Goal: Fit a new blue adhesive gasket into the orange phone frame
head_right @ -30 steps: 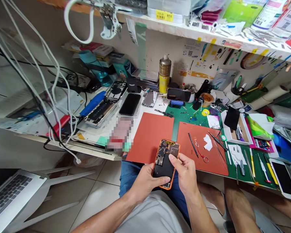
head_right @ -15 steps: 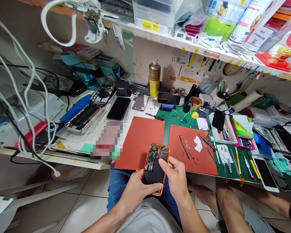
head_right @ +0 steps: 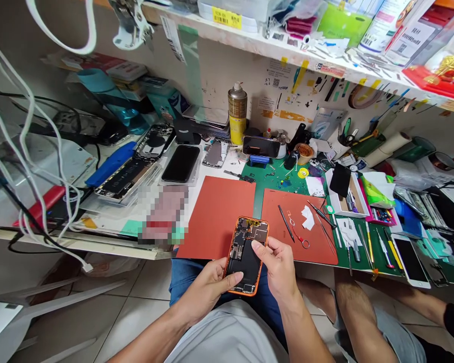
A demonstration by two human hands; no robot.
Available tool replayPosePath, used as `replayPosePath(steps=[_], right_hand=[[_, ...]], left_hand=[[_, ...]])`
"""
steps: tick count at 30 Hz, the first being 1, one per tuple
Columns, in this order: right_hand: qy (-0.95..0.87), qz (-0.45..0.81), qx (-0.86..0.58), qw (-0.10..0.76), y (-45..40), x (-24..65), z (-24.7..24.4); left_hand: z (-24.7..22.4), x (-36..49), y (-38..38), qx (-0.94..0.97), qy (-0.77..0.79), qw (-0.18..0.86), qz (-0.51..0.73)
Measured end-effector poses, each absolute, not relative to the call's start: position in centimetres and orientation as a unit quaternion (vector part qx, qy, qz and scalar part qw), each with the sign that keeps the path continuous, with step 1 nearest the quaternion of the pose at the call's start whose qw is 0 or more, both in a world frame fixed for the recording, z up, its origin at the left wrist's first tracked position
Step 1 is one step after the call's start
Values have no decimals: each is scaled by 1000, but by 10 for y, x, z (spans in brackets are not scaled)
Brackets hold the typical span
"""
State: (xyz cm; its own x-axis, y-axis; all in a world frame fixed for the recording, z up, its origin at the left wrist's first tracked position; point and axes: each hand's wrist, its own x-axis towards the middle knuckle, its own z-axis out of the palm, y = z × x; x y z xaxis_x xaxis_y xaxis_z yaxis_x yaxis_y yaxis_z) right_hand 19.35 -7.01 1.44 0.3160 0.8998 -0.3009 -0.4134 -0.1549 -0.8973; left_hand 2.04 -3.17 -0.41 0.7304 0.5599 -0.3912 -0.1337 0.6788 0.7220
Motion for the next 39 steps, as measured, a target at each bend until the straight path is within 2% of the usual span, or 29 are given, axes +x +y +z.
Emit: replayPosePath(steps=[20, 28, 35, 39], right_hand=[[-247, 545, -529, 602, -71, 191, 12], [-188, 546, -547, 606, -67, 183, -3], [-157, 569, -530, 609, -53, 180, 5], [-93, 559, -533, 628, -39, 176, 3]], left_hand=[[-8, 23, -37, 324, 351, 848, 229], [-14, 22, -28, 348, 366, 840, 200], [-15, 17, -5, 448, 394, 781, 186], [-10, 14, 6, 559, 449, 663, 217]])
